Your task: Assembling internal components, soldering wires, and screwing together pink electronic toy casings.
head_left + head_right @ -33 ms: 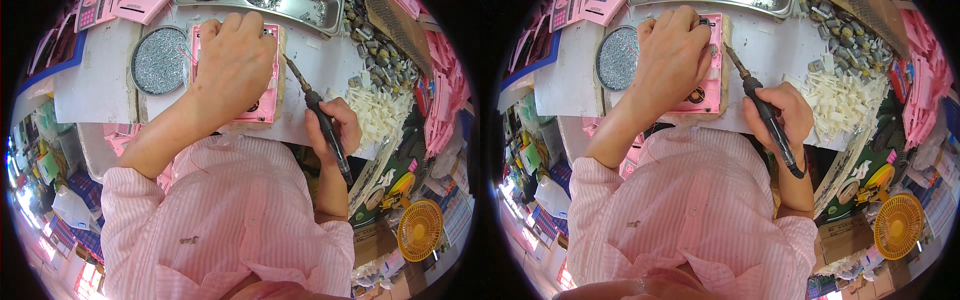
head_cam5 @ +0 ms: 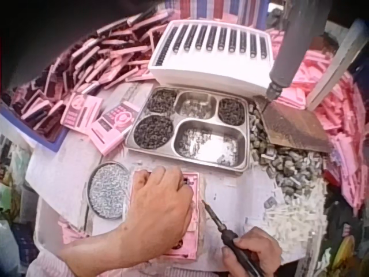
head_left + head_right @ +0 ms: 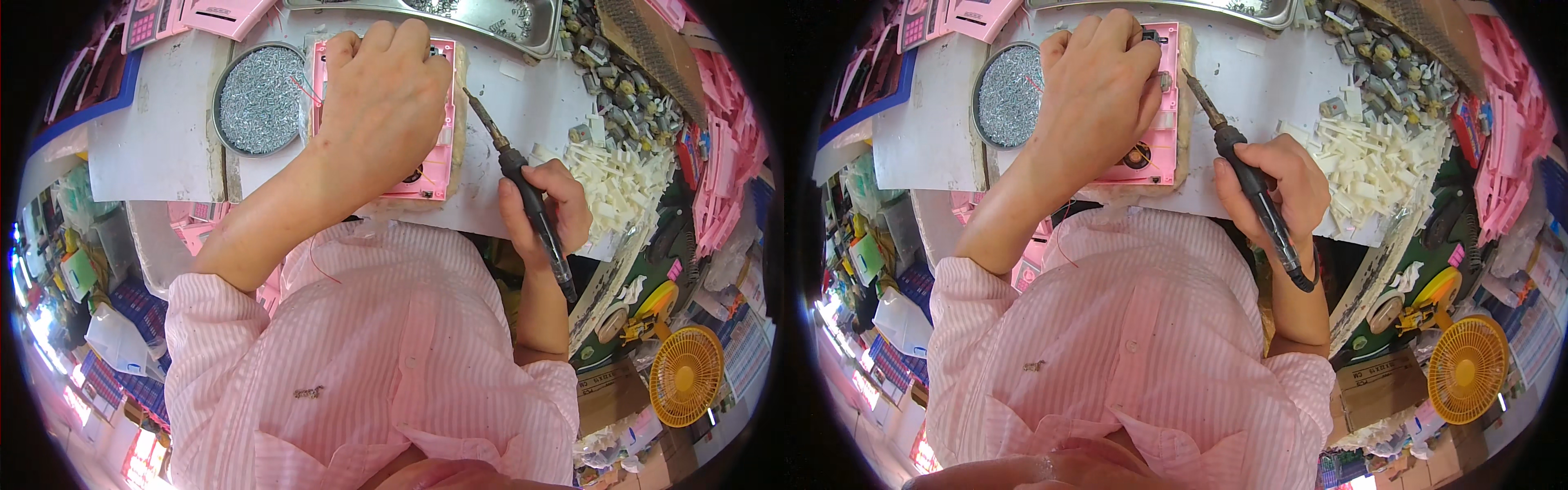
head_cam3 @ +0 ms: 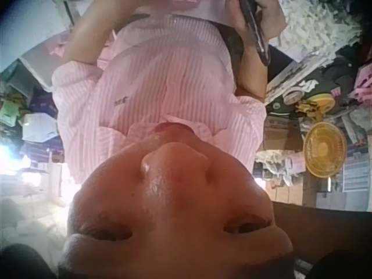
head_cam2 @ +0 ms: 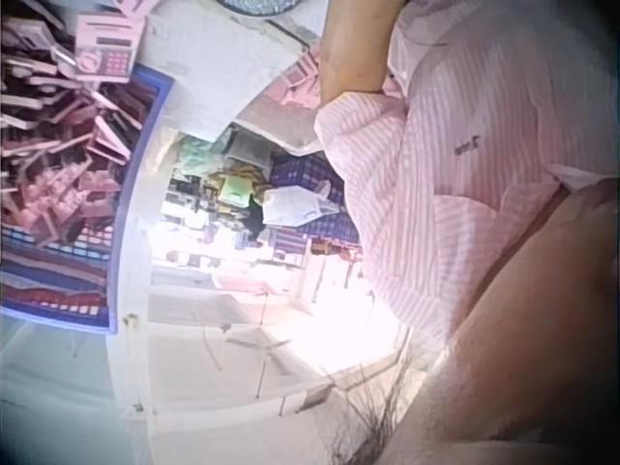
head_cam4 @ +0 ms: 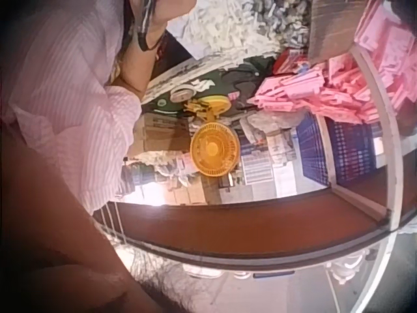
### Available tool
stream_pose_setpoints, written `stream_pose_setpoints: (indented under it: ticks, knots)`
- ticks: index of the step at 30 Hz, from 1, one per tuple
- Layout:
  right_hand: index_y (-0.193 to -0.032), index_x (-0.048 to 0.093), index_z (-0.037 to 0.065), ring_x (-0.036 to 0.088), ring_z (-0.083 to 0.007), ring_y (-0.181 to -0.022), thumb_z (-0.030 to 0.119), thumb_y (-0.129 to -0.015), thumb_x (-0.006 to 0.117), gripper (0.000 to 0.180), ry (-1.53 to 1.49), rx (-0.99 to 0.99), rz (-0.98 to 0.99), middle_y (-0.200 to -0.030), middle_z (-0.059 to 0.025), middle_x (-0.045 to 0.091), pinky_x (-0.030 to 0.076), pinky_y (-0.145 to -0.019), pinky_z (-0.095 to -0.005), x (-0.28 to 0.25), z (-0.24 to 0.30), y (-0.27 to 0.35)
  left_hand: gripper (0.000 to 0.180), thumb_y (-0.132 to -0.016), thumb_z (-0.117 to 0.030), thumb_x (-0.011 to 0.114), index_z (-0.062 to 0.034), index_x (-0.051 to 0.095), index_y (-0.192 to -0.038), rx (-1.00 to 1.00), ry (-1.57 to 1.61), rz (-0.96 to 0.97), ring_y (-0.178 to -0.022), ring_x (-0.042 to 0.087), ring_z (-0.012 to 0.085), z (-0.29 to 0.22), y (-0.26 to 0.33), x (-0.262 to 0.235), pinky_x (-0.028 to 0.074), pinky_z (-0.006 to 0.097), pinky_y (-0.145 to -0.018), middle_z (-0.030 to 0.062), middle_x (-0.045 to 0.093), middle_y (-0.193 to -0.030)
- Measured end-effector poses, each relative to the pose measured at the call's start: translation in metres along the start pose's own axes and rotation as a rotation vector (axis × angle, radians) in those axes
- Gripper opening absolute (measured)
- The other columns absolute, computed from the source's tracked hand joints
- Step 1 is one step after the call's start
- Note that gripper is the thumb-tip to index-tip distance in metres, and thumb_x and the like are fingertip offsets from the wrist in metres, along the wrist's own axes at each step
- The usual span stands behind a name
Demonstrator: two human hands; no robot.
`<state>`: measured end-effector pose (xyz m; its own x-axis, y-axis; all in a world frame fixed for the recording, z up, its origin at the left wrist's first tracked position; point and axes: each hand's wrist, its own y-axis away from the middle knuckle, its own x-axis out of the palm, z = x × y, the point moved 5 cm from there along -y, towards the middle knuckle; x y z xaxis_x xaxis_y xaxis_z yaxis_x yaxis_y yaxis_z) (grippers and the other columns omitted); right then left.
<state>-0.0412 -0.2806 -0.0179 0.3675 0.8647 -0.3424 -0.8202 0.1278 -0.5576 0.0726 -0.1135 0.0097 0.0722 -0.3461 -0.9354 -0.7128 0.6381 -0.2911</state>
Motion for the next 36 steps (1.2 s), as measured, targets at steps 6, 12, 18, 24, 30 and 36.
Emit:
stream_pose_setpoints:
  ticks: [6,12,18,24,30,36]
  knots:
    - [-0.098,0.063,0.000,0.050,-0.0143,-0.052,-0.001,-0.073,0.084,0.033,-0.014,0.030,-0.012,-0.068,-0.0080,0.061,0.036,-0.046,-0.0264,-0.006,-0.002,0.002,0.009,-0.068,-0.004,0.067,-0.0064,0.068,-0.077,0.018,-0.011,-0.004,-0.090,0.055,0.0274,0.000,-0.001,-0.001,0.039,0.047,-0.085,0.0095,0.056,-0.090]
    - [-0.099,0.062,0.000,0.050,-0.0140,-0.052,-0.002,-0.073,0.084,0.035,-0.022,0.024,-0.014,-0.067,-0.0073,0.060,0.035,-0.046,-0.0260,-0.010,-0.002,0.001,0.013,-0.081,-0.015,0.072,-0.0058,0.065,-0.088,0.004,-0.081,0.137,-0.096,0.057,0.0256,0.000,-0.003,0.002,0.039,0.050,-0.091,0.0063,0.055,-0.098]
    - [-0.101,0.062,0.000,0.048,-0.0139,-0.052,-0.004,-0.072,0.083,0.036,-0.017,-0.006,-0.023,-0.065,-0.0061,0.057,0.034,-0.046,-0.0263,-0.016,0.001,-0.002,0.012,-0.082,-0.015,0.071,-0.0058,0.066,-0.089,0.021,-0.111,0.179,-0.098,0.057,0.0262,-0.002,-0.007,0.000,0.038,0.050,-0.093,0.0071,0.055,-0.099]
    - [-0.100,0.063,0.001,0.048,-0.0142,-0.051,-0.005,-0.071,0.083,0.035,-0.005,0.005,-0.029,-0.064,-0.0053,0.056,0.034,-0.046,-0.0264,-0.021,0.001,-0.002,0.012,-0.082,-0.014,0.071,-0.0055,0.066,-0.089,0.018,-0.121,0.190,-0.099,0.057,0.0263,-0.003,-0.010,-0.001,0.038,0.049,-0.094,0.0069,0.055,-0.099]
    - [-0.102,0.061,-0.001,0.051,-0.0157,-0.056,-0.006,-0.076,0.081,0.034,0.001,0.034,0.023,-0.068,-0.0074,0.058,0.037,-0.052,-0.0270,-0.023,0.001,0.003,0.005,-0.074,-0.009,0.065,-0.0067,0.067,-0.078,0.054,-0.106,0.122,-0.096,0.057,0.0252,-0.006,-0.012,-0.003,0.039,0.047,-0.089,0.0076,0.056,-0.094]
    - [-0.103,0.060,-0.002,0.053,-0.0160,-0.058,-0.007,-0.078,0.079,0.032,0.017,0.014,0.016,-0.070,-0.0082,0.059,0.038,-0.054,-0.0270,-0.025,0.003,0.002,0.005,-0.075,-0.009,0.066,-0.0054,0.067,-0.079,0.089,-0.139,0.156,-0.095,0.059,0.0261,-0.008,-0.014,-0.003,0.040,0.047,-0.089,0.0085,0.057,-0.094]
